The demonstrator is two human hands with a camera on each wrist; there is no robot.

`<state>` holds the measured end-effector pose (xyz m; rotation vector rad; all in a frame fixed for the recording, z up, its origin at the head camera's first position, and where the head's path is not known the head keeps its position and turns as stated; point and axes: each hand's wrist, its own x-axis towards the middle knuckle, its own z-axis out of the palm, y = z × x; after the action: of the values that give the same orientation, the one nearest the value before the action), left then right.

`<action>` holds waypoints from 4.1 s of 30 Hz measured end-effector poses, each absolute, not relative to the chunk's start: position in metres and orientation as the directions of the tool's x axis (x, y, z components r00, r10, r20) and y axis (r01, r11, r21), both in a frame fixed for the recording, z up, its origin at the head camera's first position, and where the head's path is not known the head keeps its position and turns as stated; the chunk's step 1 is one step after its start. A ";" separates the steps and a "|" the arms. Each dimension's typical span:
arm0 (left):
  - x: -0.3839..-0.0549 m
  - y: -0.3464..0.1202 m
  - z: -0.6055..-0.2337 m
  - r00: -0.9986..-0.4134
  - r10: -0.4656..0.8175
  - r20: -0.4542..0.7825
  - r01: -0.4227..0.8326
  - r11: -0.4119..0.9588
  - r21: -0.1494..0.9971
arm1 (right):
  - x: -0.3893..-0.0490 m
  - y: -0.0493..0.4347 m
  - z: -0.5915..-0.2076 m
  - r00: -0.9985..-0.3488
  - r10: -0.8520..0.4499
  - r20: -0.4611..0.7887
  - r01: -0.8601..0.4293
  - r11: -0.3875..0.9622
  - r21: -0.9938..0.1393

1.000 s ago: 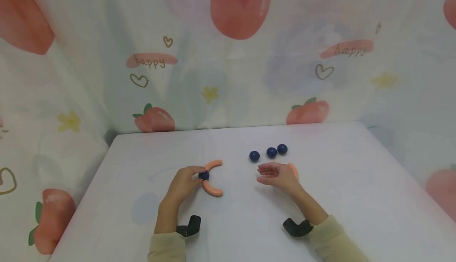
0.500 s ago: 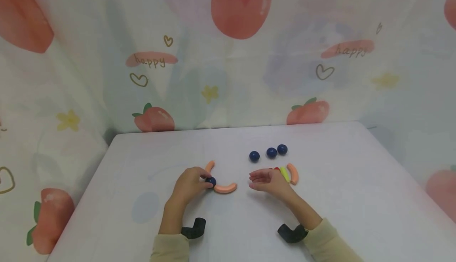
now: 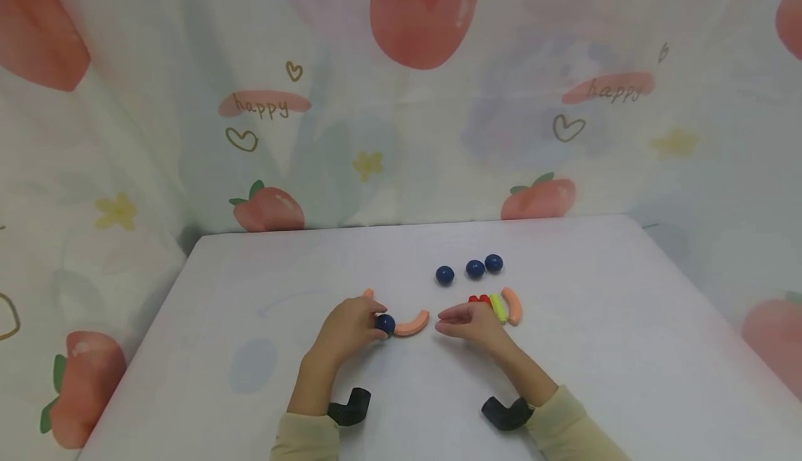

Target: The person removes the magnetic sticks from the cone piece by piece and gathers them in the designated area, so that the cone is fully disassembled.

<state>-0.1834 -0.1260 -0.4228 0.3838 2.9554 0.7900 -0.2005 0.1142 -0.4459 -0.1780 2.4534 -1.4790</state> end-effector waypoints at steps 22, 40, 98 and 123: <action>-0.182 -0.106 -0.430 -0.955 0.297 0.016 0.267 0.834 0.482 | -0.200 0.076 -0.456 -1.000 -0.003 -0.029 0.023 0.521 -0.853; -0.181 -0.106 -0.430 -0.938 0.346 -0.021 0.283 0.799 0.530 | -0.198 0.068 -0.456 -1.000 -0.019 0.008 -0.018 0.544 -0.839; -0.173 -0.109 -0.427 -0.936 0.351 -0.030 0.269 0.767 0.582 | -0.137 0.234 -0.435 -0.967 0.106 -0.230 0.238 0.695 -0.678; -0.175 -0.110 -0.427 -0.932 0.360 -0.026 0.279 0.766 0.580 | -0.202 0.241 -0.449 -0.974 0.214 -0.073 0.197 0.645 -0.739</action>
<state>-0.1752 -0.1104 -0.4270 0.5141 2.8227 0.8942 -0.2017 0.2408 -0.4491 0.3582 2.8677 -1.2841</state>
